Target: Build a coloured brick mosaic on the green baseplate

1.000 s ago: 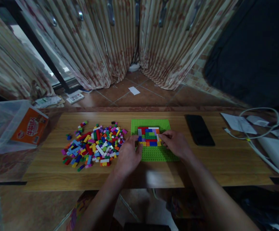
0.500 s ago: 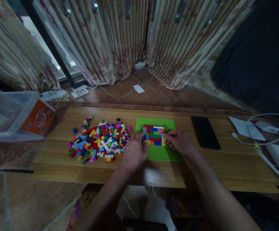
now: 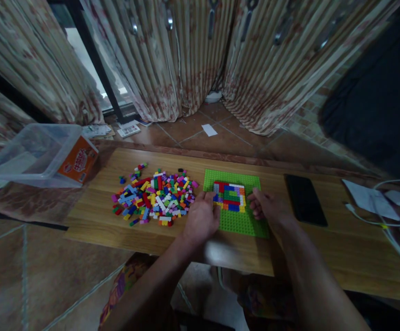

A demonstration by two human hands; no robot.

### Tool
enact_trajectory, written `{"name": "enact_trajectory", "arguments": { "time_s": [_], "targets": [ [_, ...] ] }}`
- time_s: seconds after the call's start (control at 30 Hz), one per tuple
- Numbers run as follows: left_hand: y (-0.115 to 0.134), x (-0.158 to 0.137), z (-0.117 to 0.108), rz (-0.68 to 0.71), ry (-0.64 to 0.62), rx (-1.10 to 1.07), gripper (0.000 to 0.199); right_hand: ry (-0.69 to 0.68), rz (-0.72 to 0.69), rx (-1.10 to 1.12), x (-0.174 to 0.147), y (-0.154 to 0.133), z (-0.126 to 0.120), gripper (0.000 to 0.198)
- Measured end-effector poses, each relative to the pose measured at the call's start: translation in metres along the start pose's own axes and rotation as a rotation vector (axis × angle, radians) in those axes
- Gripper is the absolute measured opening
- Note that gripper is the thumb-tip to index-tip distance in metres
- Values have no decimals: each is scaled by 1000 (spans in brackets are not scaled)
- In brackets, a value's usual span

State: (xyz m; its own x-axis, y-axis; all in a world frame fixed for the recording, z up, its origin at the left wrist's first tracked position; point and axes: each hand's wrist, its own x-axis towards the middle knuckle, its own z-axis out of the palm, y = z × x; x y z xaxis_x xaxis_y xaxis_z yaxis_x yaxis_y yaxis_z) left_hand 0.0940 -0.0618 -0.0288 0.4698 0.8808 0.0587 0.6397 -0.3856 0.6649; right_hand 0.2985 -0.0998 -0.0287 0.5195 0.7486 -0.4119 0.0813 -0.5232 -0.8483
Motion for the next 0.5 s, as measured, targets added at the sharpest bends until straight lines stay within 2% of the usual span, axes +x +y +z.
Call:
{"name": "enact_trajectory", "arguments": {
  "time_s": [0.07, 0.17, 0.37, 0.5],
  "targets": [
    [0, 0, 1, -3, -2, 24, 32, 24, 22, 26, 2, -1, 0, 38],
    [-1, -1, 2, -12, -2, 57, 31, 66, -38, -80, 3, -5, 0, 39],
    [2, -6, 1, -8, 1, 50, 29, 286, -320, -360, -7, -16, 5, 38],
    [4, -7, -5, -41, 39, -17, 27, 306, -493, -333, -17, -21, 24, 41]
  ]
}}
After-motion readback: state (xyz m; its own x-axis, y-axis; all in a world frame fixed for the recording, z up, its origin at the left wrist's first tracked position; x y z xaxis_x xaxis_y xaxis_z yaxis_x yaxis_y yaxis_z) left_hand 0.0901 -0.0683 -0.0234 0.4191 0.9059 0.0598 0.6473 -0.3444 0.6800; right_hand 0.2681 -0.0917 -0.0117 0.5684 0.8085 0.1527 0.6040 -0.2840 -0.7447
